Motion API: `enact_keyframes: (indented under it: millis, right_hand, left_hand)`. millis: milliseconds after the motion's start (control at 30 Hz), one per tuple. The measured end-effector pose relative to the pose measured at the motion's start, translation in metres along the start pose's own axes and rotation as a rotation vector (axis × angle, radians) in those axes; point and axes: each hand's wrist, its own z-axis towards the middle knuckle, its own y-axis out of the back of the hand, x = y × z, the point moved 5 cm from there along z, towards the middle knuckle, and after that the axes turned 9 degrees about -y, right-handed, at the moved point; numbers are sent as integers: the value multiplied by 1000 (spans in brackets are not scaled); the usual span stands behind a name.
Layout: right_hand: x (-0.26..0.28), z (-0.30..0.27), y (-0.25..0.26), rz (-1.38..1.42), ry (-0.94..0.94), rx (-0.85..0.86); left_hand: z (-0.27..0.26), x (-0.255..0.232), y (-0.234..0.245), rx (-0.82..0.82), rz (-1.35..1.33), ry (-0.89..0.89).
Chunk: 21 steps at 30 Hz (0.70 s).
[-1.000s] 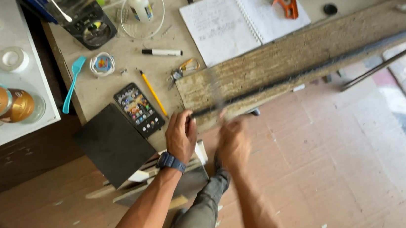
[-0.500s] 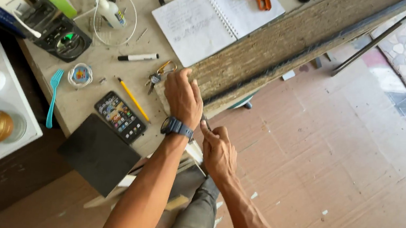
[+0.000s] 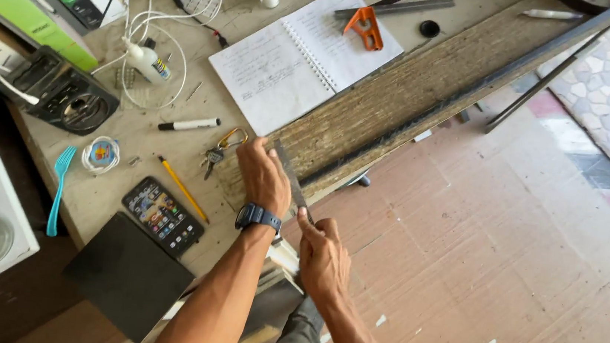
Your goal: A person uses a metal hand file to smooth and shape the edge of a long wooden board on a cluttered workbench.
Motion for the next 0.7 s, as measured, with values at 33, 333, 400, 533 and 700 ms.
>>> enact_keyframes:
  millis: [33,333,400,533,700]
  right_hand:
    - [-14,34,-3,1,1,11]
    - [-64,102,34,-31,2,-349]
    - [-50,57,6,-72,123,-292]
    - [-112,172,36,-233,76,-326]
    - [-132,241,104,-67,152,-542]
  left_hand:
    - [9,-3,0,4,8,6]
    - [7,-14,-3,74,101,-106]
    - [5,-15,0,103,147,-132]
    - [8,-11,-10,175,167,-57]
    - [4,-5,-14,178,125,-92]
